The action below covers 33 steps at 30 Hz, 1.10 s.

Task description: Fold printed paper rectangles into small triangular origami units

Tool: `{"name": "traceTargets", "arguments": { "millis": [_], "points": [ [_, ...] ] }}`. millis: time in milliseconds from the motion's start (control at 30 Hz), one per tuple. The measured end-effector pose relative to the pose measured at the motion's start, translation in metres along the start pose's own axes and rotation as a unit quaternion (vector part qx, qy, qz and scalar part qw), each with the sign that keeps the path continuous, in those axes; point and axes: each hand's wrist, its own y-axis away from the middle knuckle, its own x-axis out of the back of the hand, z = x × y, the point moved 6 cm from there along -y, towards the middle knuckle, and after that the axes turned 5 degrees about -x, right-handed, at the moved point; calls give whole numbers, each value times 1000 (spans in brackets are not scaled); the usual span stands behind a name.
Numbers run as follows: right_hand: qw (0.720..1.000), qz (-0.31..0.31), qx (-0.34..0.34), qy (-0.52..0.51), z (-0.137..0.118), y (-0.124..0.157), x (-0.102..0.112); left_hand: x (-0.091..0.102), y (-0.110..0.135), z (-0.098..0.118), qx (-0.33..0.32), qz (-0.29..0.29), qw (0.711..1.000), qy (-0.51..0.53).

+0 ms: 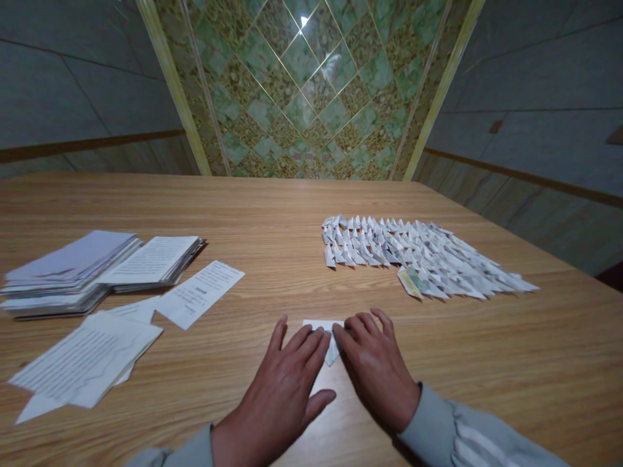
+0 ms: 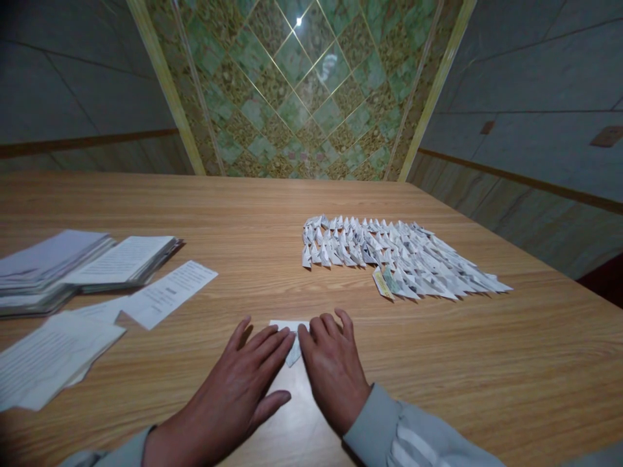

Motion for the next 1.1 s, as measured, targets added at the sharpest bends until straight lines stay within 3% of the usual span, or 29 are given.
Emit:
{"name": "traceTargets", "arguments": {
  "millis": [133,367,600,800,1100],
  "points": [
    [999,-7,39,-11,-9,1,-3,4,-2,-1,11,14,1000,-1],
    [1000,-10,26,15,-4,3,-4,17,-4,-23,70,35,996,-36],
    [997,-70,26,28,-1,-30,-5,20,-26,-36,92,54,993,44],
    [993,-95,-29,-62,10,-37,-4,15,-28,-46,145,31,984,99],
    [976,-130,-59,-167,17,-31,-11,11,-23,-48,123,42,977,171]
  ]
}}
